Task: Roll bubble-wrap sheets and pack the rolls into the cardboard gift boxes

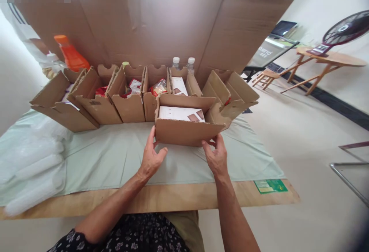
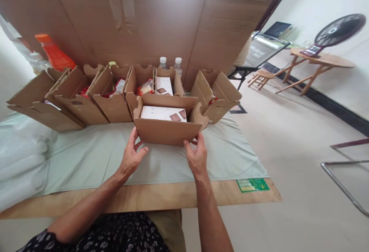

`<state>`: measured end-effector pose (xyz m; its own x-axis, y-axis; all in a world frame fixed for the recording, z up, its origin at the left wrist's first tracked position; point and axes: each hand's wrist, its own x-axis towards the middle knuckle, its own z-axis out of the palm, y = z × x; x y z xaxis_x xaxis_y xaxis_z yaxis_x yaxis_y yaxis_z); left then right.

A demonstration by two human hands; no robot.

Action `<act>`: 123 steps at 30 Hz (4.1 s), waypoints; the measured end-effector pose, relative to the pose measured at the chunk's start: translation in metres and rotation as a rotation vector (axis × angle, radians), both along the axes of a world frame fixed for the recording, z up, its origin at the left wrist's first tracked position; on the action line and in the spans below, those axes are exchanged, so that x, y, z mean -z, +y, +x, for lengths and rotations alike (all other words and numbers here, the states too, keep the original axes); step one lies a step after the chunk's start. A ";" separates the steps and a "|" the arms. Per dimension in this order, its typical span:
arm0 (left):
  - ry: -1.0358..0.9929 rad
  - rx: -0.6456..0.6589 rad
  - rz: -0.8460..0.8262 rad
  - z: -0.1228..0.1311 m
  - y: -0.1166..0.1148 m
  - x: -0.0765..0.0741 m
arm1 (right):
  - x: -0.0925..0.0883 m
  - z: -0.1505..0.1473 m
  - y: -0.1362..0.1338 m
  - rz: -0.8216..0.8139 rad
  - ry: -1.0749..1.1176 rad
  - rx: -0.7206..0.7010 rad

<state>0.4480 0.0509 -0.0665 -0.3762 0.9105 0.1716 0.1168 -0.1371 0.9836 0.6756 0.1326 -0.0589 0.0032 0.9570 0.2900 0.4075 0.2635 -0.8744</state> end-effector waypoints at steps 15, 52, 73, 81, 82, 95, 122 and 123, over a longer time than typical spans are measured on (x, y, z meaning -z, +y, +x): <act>0.484 -0.006 -0.089 -0.084 -0.109 0.004 | 0.057 0.011 -0.050 0.115 -0.527 -0.140; 0.447 -0.222 0.110 -0.079 -0.198 -0.009 | 0.029 -0.175 -0.143 -0.286 0.012 -0.790; -0.062 -0.070 -0.476 -0.088 -0.146 -0.012 | -0.002 -0.114 -0.128 -0.489 0.754 -0.513; -0.953 0.257 -0.576 -0.046 -0.130 -0.018 | 0.006 -0.108 -0.133 -0.448 0.750 -0.564; -0.985 0.278 -0.585 -0.044 -0.127 -0.019 | 0.012 -0.100 -0.130 -0.457 0.756 -0.518; -0.865 0.349 -0.456 -0.033 -0.108 -0.033 | 0.020 -0.047 -0.120 -0.119 0.009 -0.351; 0.318 -0.118 -0.604 -0.152 -0.097 -0.022 | 0.034 -0.012 -0.079 -0.071 -0.294 0.101; 0.469 -0.158 -0.628 -0.153 -0.099 -0.018 | 0.037 -0.011 -0.074 -0.047 -0.373 0.098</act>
